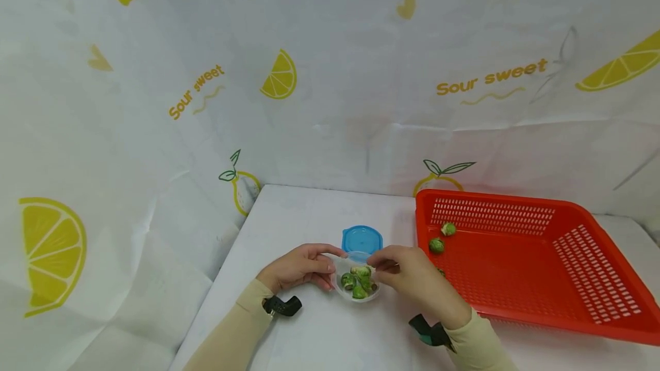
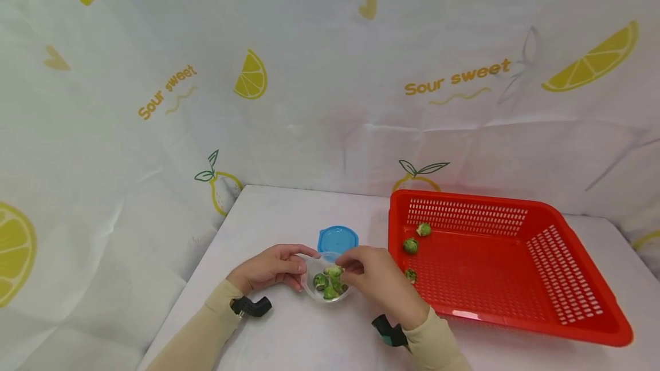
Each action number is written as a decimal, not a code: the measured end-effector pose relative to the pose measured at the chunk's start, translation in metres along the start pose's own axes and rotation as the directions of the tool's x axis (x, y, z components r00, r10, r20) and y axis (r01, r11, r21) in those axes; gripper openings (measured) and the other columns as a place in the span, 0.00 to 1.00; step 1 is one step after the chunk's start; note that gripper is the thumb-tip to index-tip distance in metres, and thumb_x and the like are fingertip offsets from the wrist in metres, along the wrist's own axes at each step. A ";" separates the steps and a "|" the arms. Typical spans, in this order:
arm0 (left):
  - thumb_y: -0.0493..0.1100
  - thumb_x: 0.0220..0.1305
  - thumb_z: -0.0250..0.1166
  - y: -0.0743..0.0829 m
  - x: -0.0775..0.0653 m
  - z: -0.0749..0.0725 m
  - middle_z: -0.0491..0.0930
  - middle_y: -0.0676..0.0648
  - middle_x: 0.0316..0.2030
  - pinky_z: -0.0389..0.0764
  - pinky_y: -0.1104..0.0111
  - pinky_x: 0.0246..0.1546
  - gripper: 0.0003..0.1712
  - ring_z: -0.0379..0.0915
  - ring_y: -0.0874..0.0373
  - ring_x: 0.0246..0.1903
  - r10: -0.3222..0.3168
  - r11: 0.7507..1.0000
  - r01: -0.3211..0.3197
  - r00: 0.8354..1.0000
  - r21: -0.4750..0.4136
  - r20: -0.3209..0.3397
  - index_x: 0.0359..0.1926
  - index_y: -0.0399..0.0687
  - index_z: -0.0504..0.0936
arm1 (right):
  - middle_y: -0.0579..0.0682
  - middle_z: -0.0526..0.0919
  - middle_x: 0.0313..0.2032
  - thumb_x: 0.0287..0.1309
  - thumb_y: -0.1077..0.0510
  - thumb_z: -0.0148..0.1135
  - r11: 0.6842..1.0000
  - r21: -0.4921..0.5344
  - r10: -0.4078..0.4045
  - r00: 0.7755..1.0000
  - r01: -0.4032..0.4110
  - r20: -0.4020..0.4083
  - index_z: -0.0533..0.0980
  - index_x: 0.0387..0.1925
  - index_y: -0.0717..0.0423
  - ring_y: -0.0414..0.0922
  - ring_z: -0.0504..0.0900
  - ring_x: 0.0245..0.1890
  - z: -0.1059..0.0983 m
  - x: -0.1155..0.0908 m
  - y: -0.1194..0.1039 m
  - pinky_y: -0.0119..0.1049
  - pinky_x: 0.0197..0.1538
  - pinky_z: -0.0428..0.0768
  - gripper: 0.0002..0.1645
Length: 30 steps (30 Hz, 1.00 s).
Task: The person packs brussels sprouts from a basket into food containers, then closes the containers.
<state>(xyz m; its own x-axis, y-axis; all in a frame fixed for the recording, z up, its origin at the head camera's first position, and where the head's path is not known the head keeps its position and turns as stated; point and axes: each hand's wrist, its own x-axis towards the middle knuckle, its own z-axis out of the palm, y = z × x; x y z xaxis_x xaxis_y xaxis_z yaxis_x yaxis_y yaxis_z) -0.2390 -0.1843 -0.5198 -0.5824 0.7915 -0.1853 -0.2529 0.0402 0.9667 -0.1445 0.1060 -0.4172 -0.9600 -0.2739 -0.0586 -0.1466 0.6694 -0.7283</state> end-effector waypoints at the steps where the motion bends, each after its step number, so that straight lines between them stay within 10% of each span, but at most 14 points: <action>1: 0.37 0.79 0.63 -0.001 0.000 -0.001 0.91 0.49 0.37 0.93 0.61 0.46 0.29 0.91 0.56 0.37 0.000 1.000 0.000 1.000 -0.001 -0.004 0.76 0.40 0.72 | 0.48 0.91 0.43 0.65 0.62 0.75 1.000 0.004 -0.002 1.000 0.002 0.002 0.89 0.48 0.52 0.40 0.85 0.40 -0.005 -0.001 0.000 0.40 0.48 0.93 0.11; 17: 0.37 0.78 0.65 -0.006 -0.007 -0.003 0.91 0.48 0.38 0.93 0.61 0.47 0.29 0.91 0.55 0.38 -0.025 1.000 0.025 0.999 0.004 -0.037 0.76 0.41 0.73 | 0.45 0.91 0.51 0.70 0.51 0.73 0.991 -0.133 0.009 1.000 -0.007 0.019 0.88 0.56 0.44 0.44 0.87 0.50 -0.118 0.011 0.066 0.44 0.54 0.88 0.15; 30: 0.39 0.78 0.65 -0.001 -0.002 0.000 0.91 0.48 0.39 0.93 0.62 0.47 0.30 0.91 0.56 0.40 -0.003 1.000 0.003 1.000 0.004 -0.004 0.76 0.42 0.72 | 0.58 0.88 0.58 0.73 0.50 0.69 0.977 -0.119 0.185 0.982 -0.179 0.047 0.85 0.63 0.55 0.57 0.82 0.59 -0.150 0.028 0.142 0.66 0.64 0.82 0.23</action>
<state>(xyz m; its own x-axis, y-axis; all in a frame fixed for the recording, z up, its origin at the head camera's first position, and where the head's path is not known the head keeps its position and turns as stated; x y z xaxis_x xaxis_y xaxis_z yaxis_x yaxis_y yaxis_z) -0.2373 -0.1855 -0.5205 -0.5845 0.7892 -0.1884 -0.2514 0.0447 0.9669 -0.2283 0.2972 -0.4201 -0.9581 -0.1774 -0.2249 0.0001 0.7850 -0.6195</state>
